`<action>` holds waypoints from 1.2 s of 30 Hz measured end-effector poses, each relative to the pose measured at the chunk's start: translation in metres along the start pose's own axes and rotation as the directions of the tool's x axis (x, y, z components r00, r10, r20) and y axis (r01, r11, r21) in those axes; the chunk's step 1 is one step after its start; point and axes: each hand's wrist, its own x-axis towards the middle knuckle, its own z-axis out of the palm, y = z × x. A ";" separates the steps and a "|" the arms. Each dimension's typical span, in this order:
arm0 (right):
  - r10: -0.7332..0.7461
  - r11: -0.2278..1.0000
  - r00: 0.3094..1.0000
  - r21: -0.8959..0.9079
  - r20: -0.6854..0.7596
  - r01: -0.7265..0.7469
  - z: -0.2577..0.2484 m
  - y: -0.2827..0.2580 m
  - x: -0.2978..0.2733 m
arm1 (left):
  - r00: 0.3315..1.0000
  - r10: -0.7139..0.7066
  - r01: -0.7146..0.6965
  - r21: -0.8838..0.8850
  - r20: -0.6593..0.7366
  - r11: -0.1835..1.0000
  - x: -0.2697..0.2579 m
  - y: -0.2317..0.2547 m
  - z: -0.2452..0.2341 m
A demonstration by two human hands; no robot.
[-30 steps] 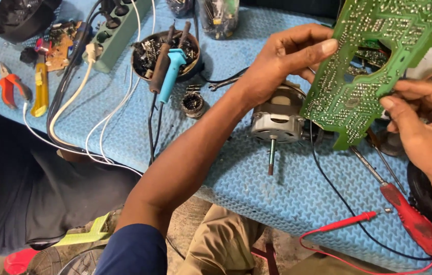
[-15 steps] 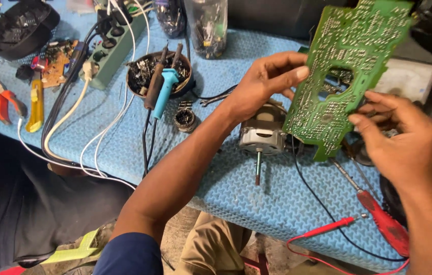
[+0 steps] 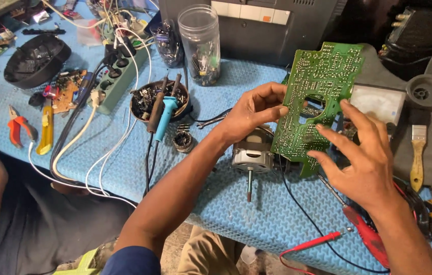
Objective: The person holds a circuit board and turns it over to show both sides. They point to various components on the board while holding it over a workbench.
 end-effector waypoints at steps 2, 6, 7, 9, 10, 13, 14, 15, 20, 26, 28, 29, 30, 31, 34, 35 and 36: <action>0.003 1.000 1.000 0.000 -0.007 -0.003 -0.001 0.000 0.001 | 0.999 0.013 -0.012 -0.038 0.033 0.999 -0.001 0.010 0.003; 0.024 1.000 1.000 -0.016 0.005 -0.024 -0.001 -0.001 -0.001 | 0.992 0.082 -0.073 -0.093 0.096 0.993 -0.002 0.013 0.004; 0.030 1.000 0.999 -0.010 0.012 -0.029 0.000 0.000 -0.003 | 0.993 0.073 -0.064 -0.096 0.091 0.993 -0.002 0.011 0.004; 0.004 1.000 0.999 -0.017 0.035 -0.003 0.002 0.002 -0.004 | 0.991 0.086 -0.075 -0.116 0.098 0.990 -0.002 0.010 0.002; 0.006 1.000 0.999 -0.011 0.037 -0.005 0.003 0.003 -0.006 | 0.992 0.081 -0.070 -0.115 0.094 0.991 -0.002 0.011 0.001; 0.030 0.999 0.996 0.023 0.078 -0.032 0.005 0.004 -0.011 | 0.992 0.061 -0.053 -0.072 0.110 0.996 -0.005 0.013 0.000; 0.036 0.999 0.995 0.030 0.092 -0.038 0.006 0.004 -0.013 | 0.992 0.058 -0.050 -0.066 0.113 0.997 -0.006 0.015 0.001; 0.037 0.999 0.994 0.031 0.102 -0.040 0.006 0.005 -0.012 | 0.991 0.061 -0.054 -0.058 0.118 0.997 -0.006 0.017 0.001; 0.067 0.987 0.985 0.136 0.158 -0.089 0.003 0.000 -0.008 | 0.992 0.065 -0.056 -0.083 0.110 0.995 -0.004 0.014 -0.001; 0.033 0.989 0.992 0.141 0.126 -0.051 0.003 -0.001 -0.009 | 0.992 0.067 -0.060 -0.066 0.110 0.996 -0.003 0.011 -0.001; 0.024 0.991 0.994 0.128 0.105 -0.038 0.003 0.000 -0.010 | 0.990 0.070 -0.066 -0.037 0.119 0.997 -0.003 0.013 0.000; 0.039 0.991 0.992 0.123 0.118 -0.054 0.004 0.001 -0.011 | 0.991 0.067 -0.063 -0.039 0.115 0.997 -0.003 0.013 0.000; 0.054 0.991 0.990 0.118 0.130 -0.069 0.005 0.001 -0.013 | 0.992 0.064 -0.060 -0.041 0.110 0.997 -0.003 0.013 0.000; 0.054 0.990 0.990 0.119 0.132 -0.070 0.004 0.002 -0.013 | 0.992 0.063 -0.059 -0.042 0.109 0.997 -0.003 0.013 0.000; 0.046 0.993 0.990 0.101 0.132 -0.060 0.003 0.002 -0.013 | 0.992 0.070 -0.068 -0.019 0.108 0.998 -0.004 0.011 0.001; 0.035 0.994 0.992 0.098 0.118 -0.046 0.003 0.002 -0.012 | 0.991 0.076 -0.075 -0.019 0.106 0.997 -0.003 0.011 0.000; 0.023 0.995 0.994 0.095 0.104 -0.033 0.002 0.002 -0.010 | 0.991 0.083 -0.081 -0.018 0.104 0.997 -0.003 0.011 0.000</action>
